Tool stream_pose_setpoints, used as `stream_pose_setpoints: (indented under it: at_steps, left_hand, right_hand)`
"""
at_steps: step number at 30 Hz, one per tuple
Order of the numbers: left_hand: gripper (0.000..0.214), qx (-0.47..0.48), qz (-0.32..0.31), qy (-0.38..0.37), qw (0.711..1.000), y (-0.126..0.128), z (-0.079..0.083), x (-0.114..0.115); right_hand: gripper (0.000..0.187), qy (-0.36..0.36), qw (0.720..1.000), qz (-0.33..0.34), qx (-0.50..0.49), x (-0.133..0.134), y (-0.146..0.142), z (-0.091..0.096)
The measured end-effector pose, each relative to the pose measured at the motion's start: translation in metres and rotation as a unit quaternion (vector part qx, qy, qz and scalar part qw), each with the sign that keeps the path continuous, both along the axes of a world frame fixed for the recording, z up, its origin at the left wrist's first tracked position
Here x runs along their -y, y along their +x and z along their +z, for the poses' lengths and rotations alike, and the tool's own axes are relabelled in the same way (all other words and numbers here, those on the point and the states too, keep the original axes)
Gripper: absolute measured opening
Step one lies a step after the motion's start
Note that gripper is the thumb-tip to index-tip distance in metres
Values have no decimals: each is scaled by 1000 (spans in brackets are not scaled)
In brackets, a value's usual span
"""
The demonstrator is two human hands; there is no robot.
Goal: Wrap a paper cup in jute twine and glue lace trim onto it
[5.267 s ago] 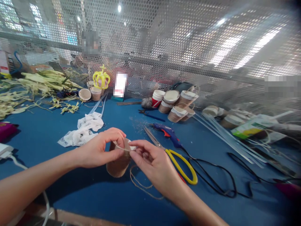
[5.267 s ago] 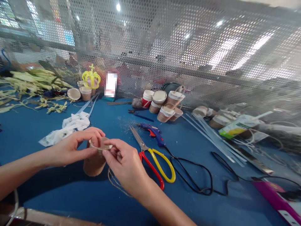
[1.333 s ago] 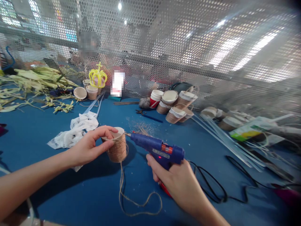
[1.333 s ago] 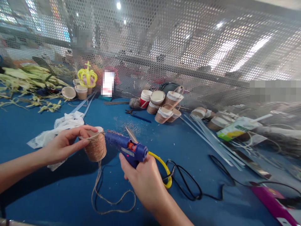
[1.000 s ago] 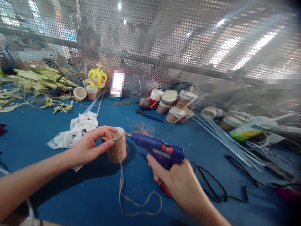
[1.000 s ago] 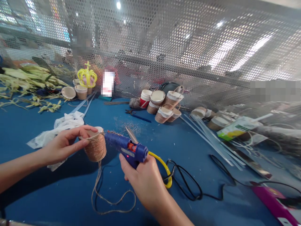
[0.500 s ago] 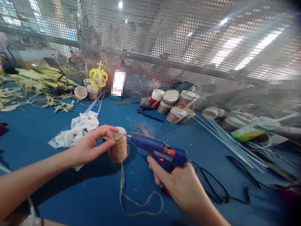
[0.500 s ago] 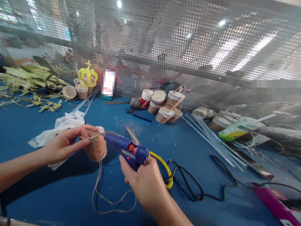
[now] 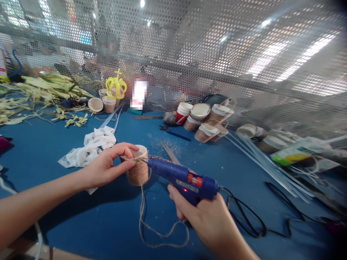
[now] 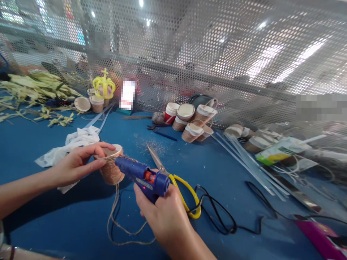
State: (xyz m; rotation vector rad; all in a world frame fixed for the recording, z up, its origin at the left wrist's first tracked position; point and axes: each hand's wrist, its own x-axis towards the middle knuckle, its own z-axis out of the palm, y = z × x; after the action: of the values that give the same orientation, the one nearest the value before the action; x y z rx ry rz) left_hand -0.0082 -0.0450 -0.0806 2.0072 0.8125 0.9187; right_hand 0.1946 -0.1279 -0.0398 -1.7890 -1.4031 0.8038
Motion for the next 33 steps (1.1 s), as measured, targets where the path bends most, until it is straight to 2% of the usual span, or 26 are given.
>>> stream_pose_setpoints:
  at_steps: [6,15,22,33]
  left_hand:
    - [12,4,4,1,1000,1,2,1]
    - [14,2,-26,-24,999,-4,2,-3]
    - [17,17,-43,-38,998,-4,6,-5]
    - [15,5,-48,-37,998,-7,4,-6]
  right_hand:
    - [12,-1,1000,10,0,0,-2,0]
    - [34,5,999,40,23,0,5,2]
    - [29,6,999,40,22,-5,8,2]
    - [40,8,998,46,46,-12,18,-6]
